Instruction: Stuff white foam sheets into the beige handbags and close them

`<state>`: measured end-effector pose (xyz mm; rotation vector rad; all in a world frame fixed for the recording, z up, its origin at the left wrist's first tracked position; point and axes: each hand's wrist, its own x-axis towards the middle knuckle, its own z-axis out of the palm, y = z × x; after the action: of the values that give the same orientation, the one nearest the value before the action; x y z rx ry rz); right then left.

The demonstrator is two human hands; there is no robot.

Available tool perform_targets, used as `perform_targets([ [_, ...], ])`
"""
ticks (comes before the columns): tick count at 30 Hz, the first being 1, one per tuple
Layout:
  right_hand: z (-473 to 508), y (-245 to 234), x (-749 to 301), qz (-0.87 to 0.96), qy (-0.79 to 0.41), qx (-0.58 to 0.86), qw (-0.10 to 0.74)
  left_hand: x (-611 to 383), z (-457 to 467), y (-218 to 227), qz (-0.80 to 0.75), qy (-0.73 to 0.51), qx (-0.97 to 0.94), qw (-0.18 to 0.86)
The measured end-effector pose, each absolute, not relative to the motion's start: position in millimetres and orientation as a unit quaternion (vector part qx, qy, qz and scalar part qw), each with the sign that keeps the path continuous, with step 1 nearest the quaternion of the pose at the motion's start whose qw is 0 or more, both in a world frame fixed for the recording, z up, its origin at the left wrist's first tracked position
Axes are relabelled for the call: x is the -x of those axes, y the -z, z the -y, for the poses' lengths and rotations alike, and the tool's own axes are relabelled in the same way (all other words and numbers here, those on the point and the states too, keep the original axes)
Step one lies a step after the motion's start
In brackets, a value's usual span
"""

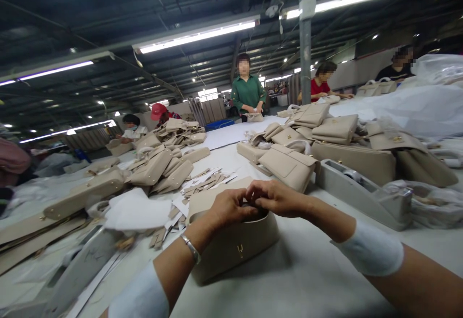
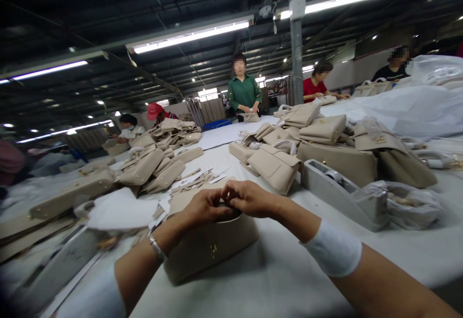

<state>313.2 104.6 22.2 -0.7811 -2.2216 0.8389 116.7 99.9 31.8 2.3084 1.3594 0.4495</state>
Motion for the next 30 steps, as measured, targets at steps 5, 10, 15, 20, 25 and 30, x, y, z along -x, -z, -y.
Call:
perform_targets([
  [5,-102,-18,-329,0.803,-0.34,0.339,0.352,-130,-94,-35,-0.49,-0.15,-0.856,0.062],
  [10,-103,-26,-330,0.874,-0.194,0.398,0.199,-136,-86,-32,-0.439,-0.116,-0.884,-0.115],
  [15,-106,-50,-302,0.879,-0.091,0.468,0.027,-145,-83,-37,-0.423,-0.069,-0.884,-0.184],
  [20,-102,-53,-289,0.884,-0.044,0.464,0.013,-146,-79,-44,-0.516,-0.047,-0.844,-0.141],
  [25,-94,-40,-300,0.878,-0.046,0.475,0.041,-134,-71,-40,-0.558,-0.047,-0.82,-0.124],
  [30,-87,-37,-302,0.875,-0.055,0.477,0.059,-125,-65,-38,-0.593,-0.042,-0.797,-0.104],
])
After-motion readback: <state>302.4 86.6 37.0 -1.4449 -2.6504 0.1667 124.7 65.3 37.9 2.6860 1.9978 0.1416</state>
